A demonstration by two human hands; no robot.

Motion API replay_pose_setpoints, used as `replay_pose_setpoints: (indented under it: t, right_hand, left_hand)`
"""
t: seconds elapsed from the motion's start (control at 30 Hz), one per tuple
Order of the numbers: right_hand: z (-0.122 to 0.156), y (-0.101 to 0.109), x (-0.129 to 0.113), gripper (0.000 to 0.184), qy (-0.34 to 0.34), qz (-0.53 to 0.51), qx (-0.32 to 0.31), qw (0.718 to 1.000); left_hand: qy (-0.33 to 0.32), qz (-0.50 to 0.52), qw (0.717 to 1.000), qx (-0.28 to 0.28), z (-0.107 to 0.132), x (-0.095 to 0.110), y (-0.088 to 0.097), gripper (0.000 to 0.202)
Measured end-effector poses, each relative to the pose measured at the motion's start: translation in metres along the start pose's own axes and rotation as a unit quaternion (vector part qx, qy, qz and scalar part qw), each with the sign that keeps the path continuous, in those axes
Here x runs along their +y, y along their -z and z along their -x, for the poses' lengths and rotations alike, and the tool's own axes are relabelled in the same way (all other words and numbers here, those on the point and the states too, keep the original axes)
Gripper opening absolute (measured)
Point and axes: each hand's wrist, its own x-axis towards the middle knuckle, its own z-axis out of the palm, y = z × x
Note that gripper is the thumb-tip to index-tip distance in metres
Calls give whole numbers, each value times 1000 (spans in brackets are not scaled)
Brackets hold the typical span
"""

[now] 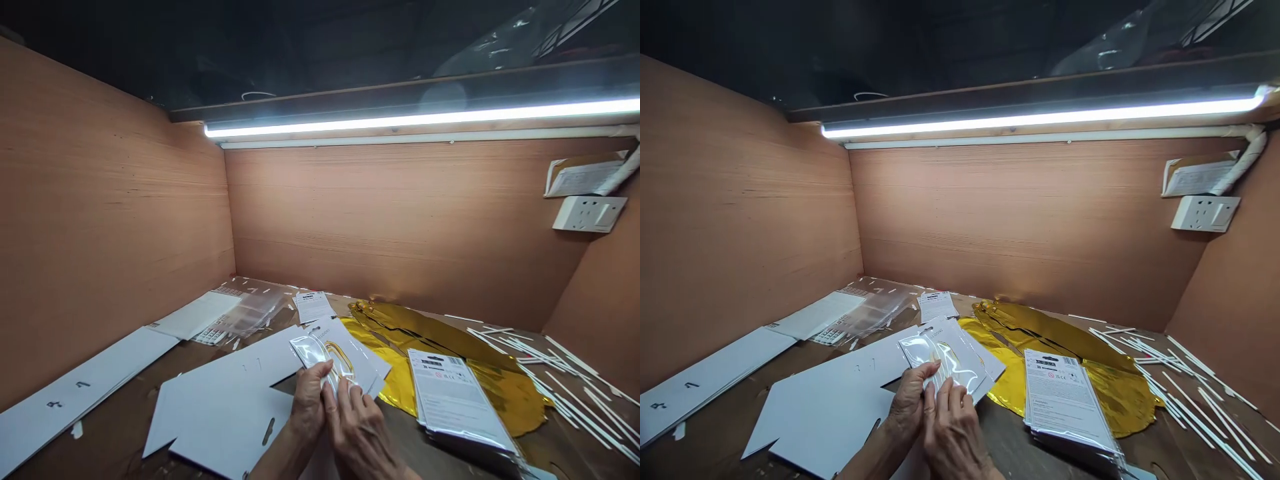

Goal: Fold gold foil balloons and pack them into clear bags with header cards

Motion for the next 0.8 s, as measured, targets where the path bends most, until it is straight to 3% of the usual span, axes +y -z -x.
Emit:
replay_pose_setpoints:
  t: [0.1, 0.2, 0.27, 0.37, 0.47, 0.7, 0.8]
  right_hand:
    - [-9, 15, 37, 32, -94, -189, -101, 972]
    - [-20, 3, 78, 42, -251, -167, -168, 939]
    - [-24, -20, 94, 49, -277, -145, -203, 928]
    - [-25, -54, 99, 60, -271, -144, -240, 921]
    - [-23, -71, 94, 56, -270, -143, -261, 916]
    - [-26, -77, 97, 73, -312, -119, -255, 908]
    - [-27, -79, 96, 61, -326, -132, -260, 899]
  left_hand:
    - [-16, 12, 1000, 24, -10, 15, 9, 13]
    - [-55, 30, 997, 44, -21, 28, 17, 25]
    - [-87, 34, 995, 46, -26, 33, 22, 28]
    - [-99, 29, 993, 55, -30, 38, 27, 26]
    - [-99, 30, 992, 77, -30, 43, 29, 26]
    - [-114, 43, 989, 86, -30, 52, 31, 34]
    - [-109, 42, 990, 84, -29, 52, 30, 35]
